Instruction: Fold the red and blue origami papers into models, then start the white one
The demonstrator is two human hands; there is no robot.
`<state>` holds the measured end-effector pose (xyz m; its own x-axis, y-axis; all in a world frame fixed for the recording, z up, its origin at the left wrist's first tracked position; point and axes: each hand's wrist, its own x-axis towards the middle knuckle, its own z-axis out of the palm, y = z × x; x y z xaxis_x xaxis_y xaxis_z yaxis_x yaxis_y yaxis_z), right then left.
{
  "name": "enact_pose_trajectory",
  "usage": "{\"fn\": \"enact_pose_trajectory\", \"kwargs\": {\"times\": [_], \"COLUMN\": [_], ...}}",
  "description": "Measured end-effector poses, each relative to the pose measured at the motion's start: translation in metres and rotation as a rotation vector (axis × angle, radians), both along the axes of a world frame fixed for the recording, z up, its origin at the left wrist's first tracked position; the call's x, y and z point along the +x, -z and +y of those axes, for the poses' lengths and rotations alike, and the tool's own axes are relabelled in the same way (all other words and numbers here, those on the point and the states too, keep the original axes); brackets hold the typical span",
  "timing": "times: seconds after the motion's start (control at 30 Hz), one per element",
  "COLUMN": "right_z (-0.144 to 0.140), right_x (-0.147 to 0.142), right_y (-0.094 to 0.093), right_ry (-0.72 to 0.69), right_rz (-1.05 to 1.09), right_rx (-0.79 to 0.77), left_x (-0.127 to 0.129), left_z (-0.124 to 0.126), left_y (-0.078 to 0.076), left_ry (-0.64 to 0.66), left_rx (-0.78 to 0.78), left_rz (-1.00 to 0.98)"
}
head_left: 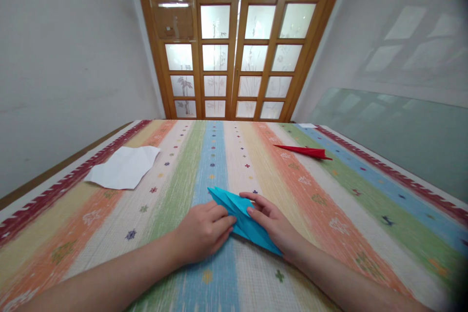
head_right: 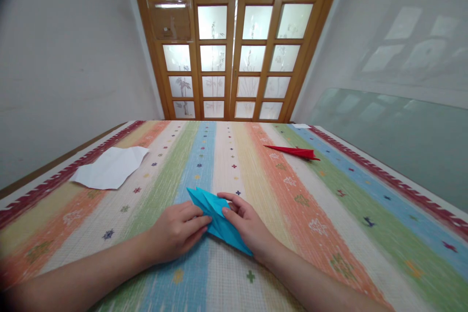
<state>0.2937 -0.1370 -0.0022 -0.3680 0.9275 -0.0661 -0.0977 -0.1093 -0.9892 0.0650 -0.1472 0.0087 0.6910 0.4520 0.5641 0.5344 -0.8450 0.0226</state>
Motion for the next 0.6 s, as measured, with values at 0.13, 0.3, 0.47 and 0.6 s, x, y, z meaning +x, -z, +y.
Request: {"fn": "enact_pose_trajectory", "kwargs": {"times": [0.13, 0.3, 0.47, 0.6], "right_z": [0.0013, 0.0005, -0.0006, -0.0004], "right_x": [-0.0020, -0.0025, -0.0028, -0.0033], "right_y": [0.0019, -0.0009, -0.0006, 0.0005], "right_ry": [0.003, 0.013, 0.015, 0.002], "right_rz": [0.039, 0.009, -0.011, -0.028], "right_rx": [0.089, 0.191, 0.221, 0.193], "left_x": [0.0019, 0.0041, 0.0050, 0.0050], "left_z": [-0.0033, -0.0048, -0.0037, -0.0034], "left_y": [-0.0009, -0.0011, 0.0007, 0.0027], "left_ry": [-0.002, -0.004, -0.029, -0.034], "left_rx": [-0.093, -0.170, -0.177, -0.197], "left_rz": [0.001, 0.036, 0.069, 0.077]}}
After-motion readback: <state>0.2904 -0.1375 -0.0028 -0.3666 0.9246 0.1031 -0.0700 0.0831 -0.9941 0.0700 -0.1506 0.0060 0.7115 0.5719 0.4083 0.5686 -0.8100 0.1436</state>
